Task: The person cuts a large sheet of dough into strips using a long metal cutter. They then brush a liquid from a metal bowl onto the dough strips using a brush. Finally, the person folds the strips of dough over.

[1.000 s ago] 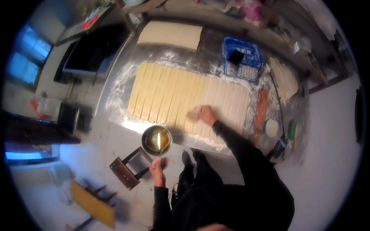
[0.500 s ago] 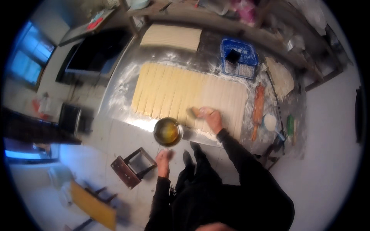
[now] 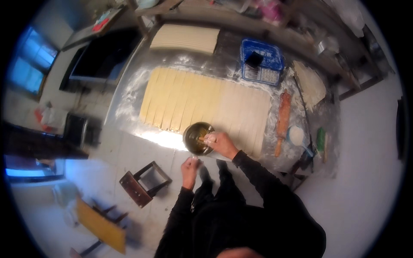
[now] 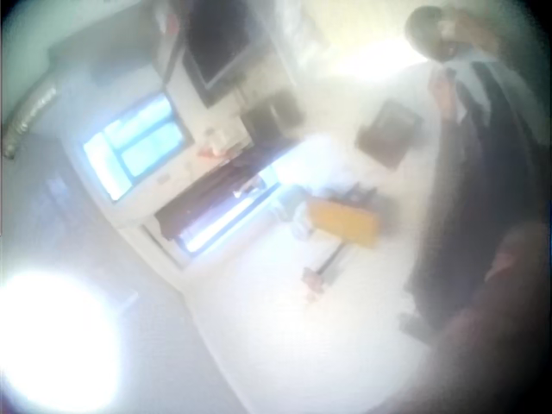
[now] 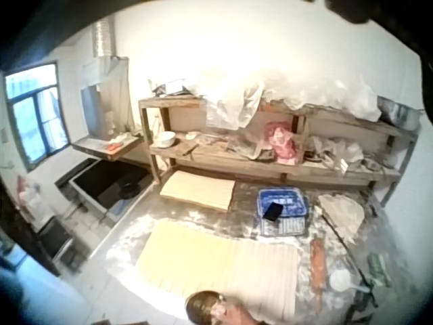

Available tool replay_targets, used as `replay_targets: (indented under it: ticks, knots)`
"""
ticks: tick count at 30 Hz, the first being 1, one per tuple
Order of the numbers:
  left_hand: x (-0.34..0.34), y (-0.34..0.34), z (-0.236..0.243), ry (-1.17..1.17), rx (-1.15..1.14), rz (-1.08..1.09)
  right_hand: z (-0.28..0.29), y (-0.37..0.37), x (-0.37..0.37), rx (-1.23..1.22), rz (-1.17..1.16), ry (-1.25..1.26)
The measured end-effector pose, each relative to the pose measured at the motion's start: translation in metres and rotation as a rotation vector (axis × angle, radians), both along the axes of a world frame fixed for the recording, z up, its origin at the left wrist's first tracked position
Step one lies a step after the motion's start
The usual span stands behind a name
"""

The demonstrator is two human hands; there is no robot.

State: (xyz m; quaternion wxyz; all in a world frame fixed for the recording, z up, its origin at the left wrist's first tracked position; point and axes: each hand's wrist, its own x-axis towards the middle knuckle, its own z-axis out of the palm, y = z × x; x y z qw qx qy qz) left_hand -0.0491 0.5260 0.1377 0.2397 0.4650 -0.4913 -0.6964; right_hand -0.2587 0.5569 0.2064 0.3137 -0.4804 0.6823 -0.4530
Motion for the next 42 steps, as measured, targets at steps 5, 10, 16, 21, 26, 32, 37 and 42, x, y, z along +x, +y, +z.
replay_targets:
  ticks: [5,10,16,21,26,32,37,42]
  knots:
    - [-0.025,0.009,-0.003,-0.003,0.196,0.015,-0.017,0.022,-0.034,0.127,-0.153,-0.380]
    - [-0.035,0.005,-0.018,0.027,0.248,0.055,-0.005,0.032,-0.111,-0.046,-0.220,-0.706]
    - [-0.042,0.001,-0.010,-0.010,0.204,0.120,-0.056,0.003,-0.200,-0.103,-0.396,-0.644]
    - [-0.047,0.007,-0.011,-0.052,0.206,0.194,-0.132,-0.048,-0.254,-0.037,-0.380,-0.281]
    - [-0.035,0.020,-0.003,-0.096,0.208,0.295,-0.114,-0.114,-0.278,-0.047,-0.325,0.207]
    - [-0.041,0.024,-0.001,-0.062,0.215,0.285,-0.167,-0.083,-0.239,-0.051,-0.104,0.460]
    - [-0.024,0.024,-0.001,-0.041,0.192,0.307,-0.127,-0.031,-0.142,0.053,0.144,0.334]
    - [-0.015,0.019,0.008,-0.012,0.182,0.263,-0.100,-0.073,-0.193,-0.210,-0.174,0.272]
